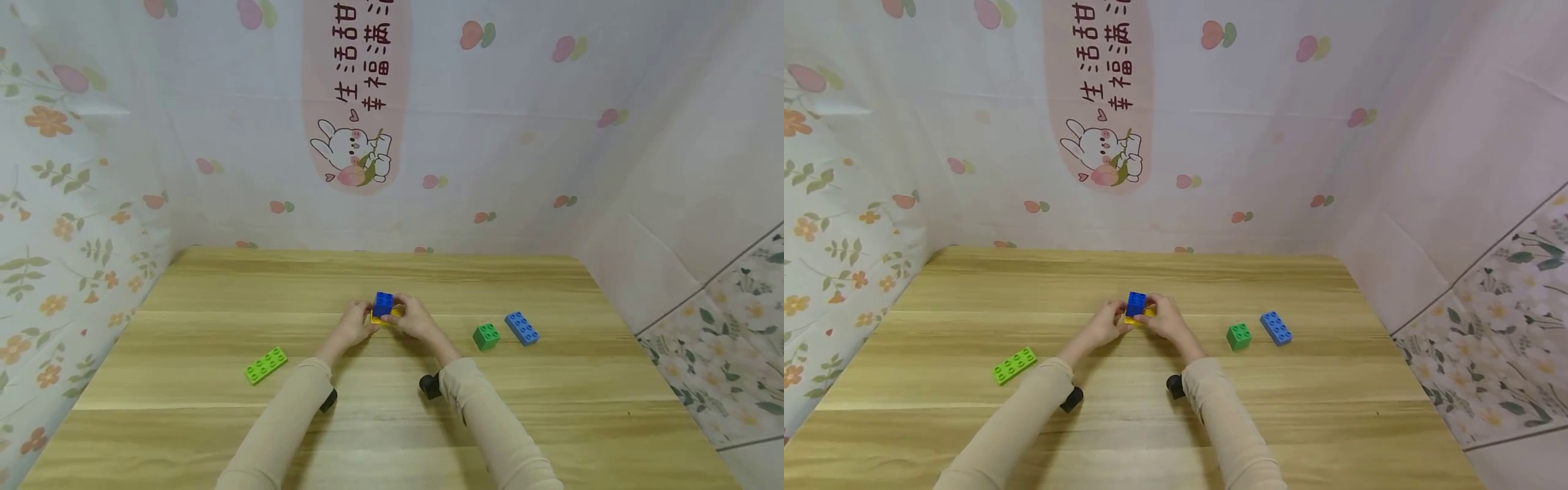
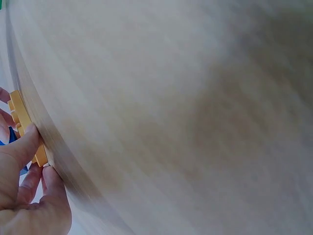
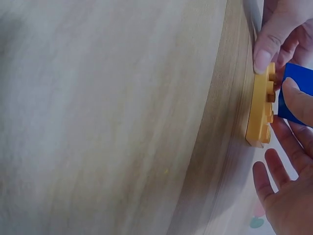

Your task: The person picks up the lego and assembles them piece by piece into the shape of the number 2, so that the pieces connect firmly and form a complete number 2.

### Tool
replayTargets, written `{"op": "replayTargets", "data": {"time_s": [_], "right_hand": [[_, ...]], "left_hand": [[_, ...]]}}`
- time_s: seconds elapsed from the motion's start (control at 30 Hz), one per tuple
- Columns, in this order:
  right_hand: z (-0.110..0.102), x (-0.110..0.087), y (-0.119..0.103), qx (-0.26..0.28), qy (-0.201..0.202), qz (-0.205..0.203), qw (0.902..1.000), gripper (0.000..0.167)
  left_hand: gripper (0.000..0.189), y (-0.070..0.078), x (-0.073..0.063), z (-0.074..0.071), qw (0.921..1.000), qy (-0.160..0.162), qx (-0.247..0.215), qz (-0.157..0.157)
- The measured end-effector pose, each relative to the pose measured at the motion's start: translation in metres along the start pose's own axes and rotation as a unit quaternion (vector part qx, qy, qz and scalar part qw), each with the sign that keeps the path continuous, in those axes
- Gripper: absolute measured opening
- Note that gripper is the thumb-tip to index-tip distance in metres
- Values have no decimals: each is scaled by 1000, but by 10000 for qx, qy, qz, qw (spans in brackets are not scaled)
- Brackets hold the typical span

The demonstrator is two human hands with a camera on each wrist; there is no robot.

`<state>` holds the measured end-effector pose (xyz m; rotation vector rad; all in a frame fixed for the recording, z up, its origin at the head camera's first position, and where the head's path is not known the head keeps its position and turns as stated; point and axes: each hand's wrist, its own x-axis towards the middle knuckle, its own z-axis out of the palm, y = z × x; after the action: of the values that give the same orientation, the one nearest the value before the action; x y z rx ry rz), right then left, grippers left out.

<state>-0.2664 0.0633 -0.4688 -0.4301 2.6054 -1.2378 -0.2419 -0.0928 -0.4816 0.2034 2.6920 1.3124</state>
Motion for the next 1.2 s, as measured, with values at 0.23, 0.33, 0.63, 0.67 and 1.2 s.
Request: {"op": "replayTargets", "data": {"time_s": [0.23,0.33,0.63,0.67,1.2], "right_hand": [[1,2,2,-41,-34,-137,9999,41],[2,2,3,-180,-53,-266,9995,40],[2,1,2,-381,-119,-556,9977,39],[2,1,2,-423,-125,-567,9974,38],[4,2,-4,-2193,-44,-977,9708,34]], "left_hand": [[50,-3,0,1,9996,10,-283,75],[52,-3,0,1,9993,4,-362,74],[49,-3,-1,1,9984,-95,-536,-154],[48,-3,-1,1,9983,-98,-548,-186],[54,-3,-2,-4,9989,-300,-275,220]]}}
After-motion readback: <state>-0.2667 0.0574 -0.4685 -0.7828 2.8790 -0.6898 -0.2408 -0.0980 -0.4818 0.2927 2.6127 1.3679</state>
